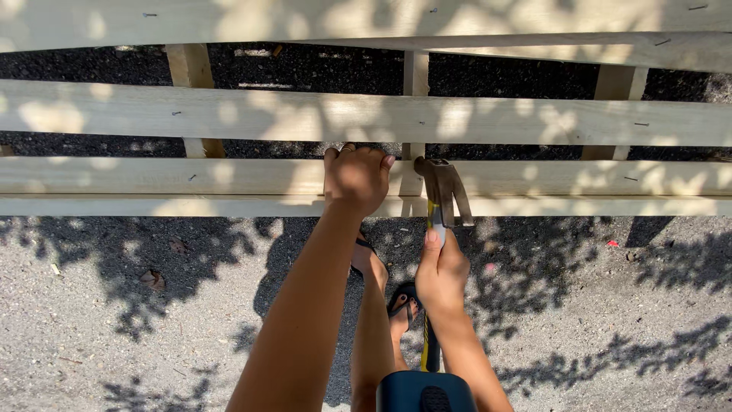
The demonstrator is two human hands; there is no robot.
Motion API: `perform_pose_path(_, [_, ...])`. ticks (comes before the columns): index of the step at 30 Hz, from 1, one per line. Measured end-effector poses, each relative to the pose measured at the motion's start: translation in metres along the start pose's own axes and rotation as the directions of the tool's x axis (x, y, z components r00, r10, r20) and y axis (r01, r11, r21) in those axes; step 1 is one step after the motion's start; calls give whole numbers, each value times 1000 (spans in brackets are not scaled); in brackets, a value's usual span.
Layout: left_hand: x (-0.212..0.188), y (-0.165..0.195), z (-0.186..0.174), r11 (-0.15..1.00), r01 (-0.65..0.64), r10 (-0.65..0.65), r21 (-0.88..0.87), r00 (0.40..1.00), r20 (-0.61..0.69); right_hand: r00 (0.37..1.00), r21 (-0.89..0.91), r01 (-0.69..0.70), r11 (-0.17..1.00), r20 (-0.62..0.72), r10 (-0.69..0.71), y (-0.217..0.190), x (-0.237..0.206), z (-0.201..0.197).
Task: The person hammers nails into slatted wooden bed frames laid on the ground, taking nails from a cardboard box and driving them into the frame rails. They move around the frames, reposition nails by hand, and continue hammering along the slats.
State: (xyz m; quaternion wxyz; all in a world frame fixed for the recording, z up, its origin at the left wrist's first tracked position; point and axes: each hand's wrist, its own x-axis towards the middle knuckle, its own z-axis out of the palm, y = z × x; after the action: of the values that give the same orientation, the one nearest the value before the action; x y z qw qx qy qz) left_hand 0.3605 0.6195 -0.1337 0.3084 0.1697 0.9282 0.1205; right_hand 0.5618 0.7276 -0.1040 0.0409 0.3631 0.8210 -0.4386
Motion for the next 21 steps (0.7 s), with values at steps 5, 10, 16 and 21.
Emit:
perform_pose_path(5, [1, -2, 3, 1000, -9, 8, 6, 1000, 9, 998, 577, -42, 815, -5, 55, -4, -31, -23])
perform_pose_path(10, [1, -3, 4, 999, -36, 36, 3, 995, -90, 985, -238, 157, 958, -32, -170, -9, -8, -8])
perform_pose_path(16, [2, -4, 4, 1000, -23, 22, -20, 999, -40, 990, 164, -127, 978, -34, 134, -30, -1, -24])
perform_pose_path(21, [3, -4, 5, 999, -26, 24, -35, 998, -61, 999, -122, 43, 992, -5, -44, -39, 3, -26])
